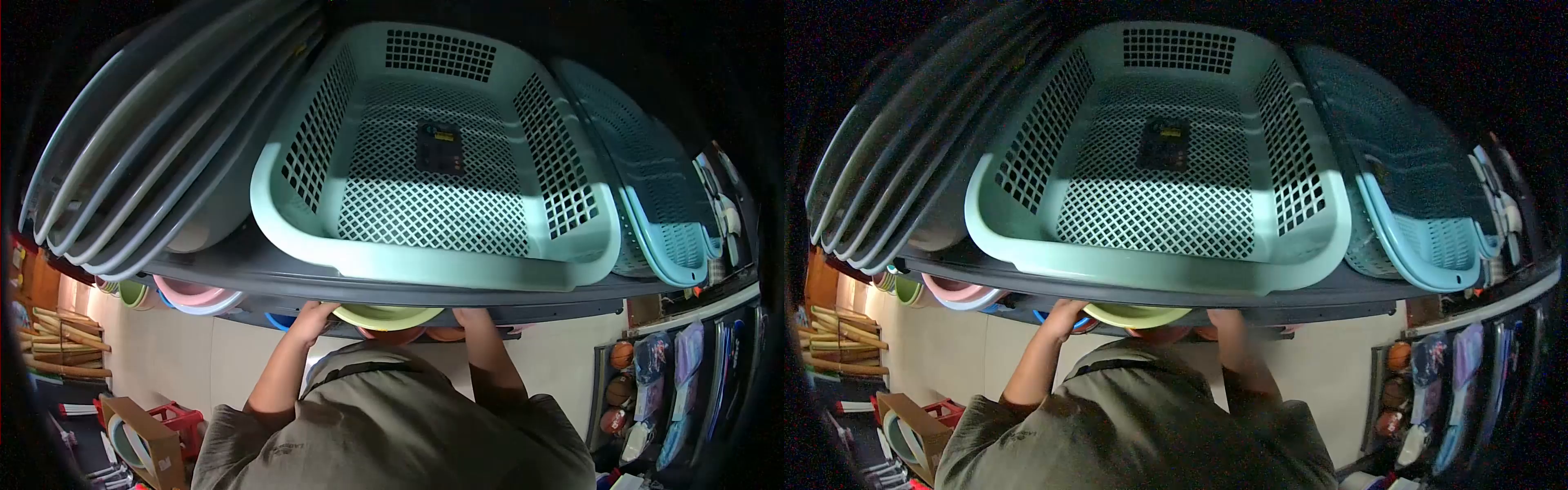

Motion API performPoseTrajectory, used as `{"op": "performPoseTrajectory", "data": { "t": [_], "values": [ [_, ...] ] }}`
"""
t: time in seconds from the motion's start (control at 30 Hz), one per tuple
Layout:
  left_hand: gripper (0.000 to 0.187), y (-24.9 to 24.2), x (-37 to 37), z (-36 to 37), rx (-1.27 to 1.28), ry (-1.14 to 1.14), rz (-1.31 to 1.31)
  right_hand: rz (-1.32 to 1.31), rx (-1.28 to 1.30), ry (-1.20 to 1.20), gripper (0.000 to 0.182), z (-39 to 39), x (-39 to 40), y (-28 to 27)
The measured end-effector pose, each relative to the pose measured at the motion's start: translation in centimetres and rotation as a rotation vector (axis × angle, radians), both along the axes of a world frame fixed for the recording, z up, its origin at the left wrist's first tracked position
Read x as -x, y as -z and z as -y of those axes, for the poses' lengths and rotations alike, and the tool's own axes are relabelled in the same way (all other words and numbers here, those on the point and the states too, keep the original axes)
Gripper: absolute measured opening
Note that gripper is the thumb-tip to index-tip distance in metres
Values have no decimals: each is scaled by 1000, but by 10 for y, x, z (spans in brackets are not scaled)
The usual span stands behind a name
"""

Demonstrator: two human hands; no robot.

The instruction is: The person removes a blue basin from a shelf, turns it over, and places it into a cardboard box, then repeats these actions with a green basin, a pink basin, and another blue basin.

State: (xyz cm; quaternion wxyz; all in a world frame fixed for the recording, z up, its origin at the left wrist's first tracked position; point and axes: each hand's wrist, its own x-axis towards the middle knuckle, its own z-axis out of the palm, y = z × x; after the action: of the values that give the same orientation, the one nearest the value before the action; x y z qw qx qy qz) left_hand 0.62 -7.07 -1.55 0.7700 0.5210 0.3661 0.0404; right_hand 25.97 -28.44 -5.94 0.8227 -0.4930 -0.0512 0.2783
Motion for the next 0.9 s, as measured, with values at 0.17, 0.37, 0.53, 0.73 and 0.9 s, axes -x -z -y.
{"op": "performPoseTrajectory", "data": {
  "t": [0.17, 0.37, 0.53, 0.73, 0.9],
  "values": [
    [38, -8, 2, 7, 95, -31, 39, -26, -39, -20, 59, -1, -1, 3],
    [62, -24, 11, 23, 0, -22, -32, -179, -84, -90, 54, 25, 29, 34],
    [64, -9, 36, 48, -100, -7, 184, -256, -67, -2, 53, 54, 81, -33],
    [76, -42, 85, 62, -99, 184, 246, -196, -94, -18, 56, 97, 138, -42],
    [90, -59, 156, 84, -108, 282, 309, -236, -55, -11, 56, 120, 183, -55]
  ]
}}
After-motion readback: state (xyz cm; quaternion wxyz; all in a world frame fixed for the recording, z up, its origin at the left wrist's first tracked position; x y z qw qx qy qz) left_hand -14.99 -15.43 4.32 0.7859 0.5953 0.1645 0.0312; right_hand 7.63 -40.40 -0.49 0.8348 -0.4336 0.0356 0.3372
